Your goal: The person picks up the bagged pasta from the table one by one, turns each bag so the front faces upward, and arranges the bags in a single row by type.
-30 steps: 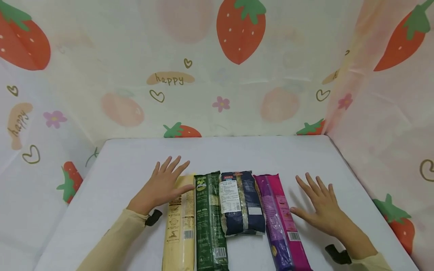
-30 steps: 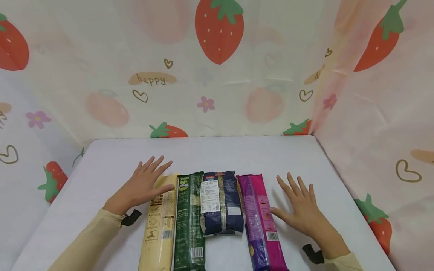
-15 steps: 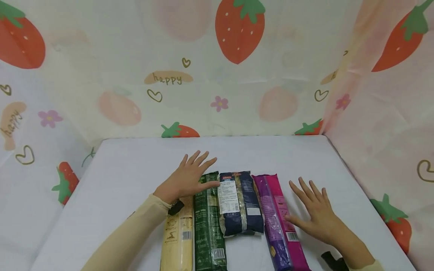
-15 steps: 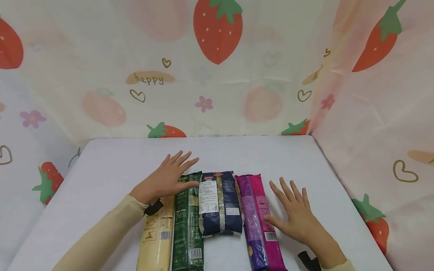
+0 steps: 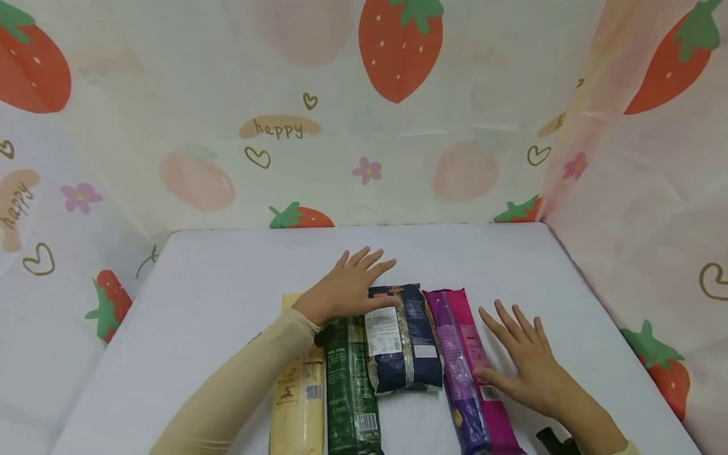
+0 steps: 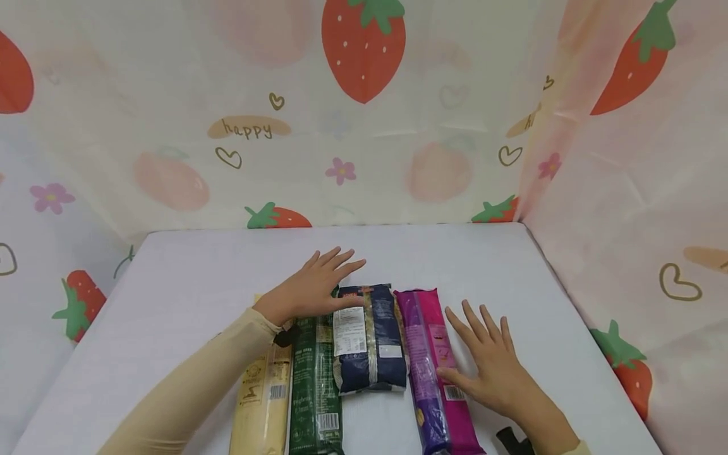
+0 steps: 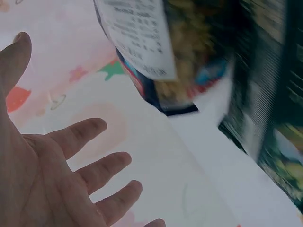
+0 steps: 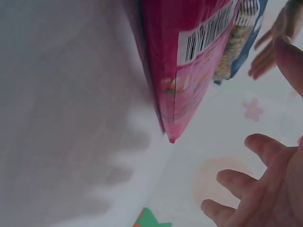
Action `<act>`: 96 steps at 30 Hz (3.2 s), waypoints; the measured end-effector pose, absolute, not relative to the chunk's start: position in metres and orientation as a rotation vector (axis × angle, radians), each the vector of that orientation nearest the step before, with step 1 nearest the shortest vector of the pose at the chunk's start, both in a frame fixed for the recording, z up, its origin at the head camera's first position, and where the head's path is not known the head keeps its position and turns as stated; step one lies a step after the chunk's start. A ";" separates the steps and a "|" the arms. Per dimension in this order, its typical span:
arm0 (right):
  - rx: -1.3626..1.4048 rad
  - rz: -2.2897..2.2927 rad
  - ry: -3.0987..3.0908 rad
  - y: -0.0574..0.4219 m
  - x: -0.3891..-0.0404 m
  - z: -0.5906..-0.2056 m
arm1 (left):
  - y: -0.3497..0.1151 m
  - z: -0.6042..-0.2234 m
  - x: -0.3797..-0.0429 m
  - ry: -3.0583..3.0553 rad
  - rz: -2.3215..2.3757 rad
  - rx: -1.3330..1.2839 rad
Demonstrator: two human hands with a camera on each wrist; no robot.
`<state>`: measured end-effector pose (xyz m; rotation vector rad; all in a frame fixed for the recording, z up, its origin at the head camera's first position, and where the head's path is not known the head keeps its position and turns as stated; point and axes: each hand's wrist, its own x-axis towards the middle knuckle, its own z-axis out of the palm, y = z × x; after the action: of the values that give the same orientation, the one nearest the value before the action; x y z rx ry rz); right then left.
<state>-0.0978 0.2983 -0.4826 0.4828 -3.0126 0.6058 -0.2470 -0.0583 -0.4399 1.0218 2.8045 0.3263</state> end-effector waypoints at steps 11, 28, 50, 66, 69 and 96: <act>0.465 0.594 -3.047 0.295 -0.086 -0.483 | -0.014 -0.438 -0.249 2.734 0.247 1.098; 0.567 0.663 -2.986 0.291 -0.068 -0.490 | 0.033 -0.445 -0.263 2.641 0.201 1.101; 0.599 0.769 -3.083 0.292 -0.051 -0.504 | 0.074 -0.444 -0.262 2.561 0.101 1.047; 0.578 1.045 -3.259 0.295 -0.046 -0.502 | 0.080 -0.445 -0.260 2.528 0.093 0.928; 0.557 1.041 -3.286 0.292 -0.046 -0.503 | 0.079 -0.448 -0.261 2.522 0.120 0.923; 0.337 1.119 -3.397 0.274 -0.048 -0.496 | 0.082 -0.447 -0.271 2.557 0.189 0.917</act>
<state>-0.0483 0.2744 -0.4955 0.3369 -3.3968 1.1193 -0.2709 0.0823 -0.4474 0.9169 2.5570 0.1893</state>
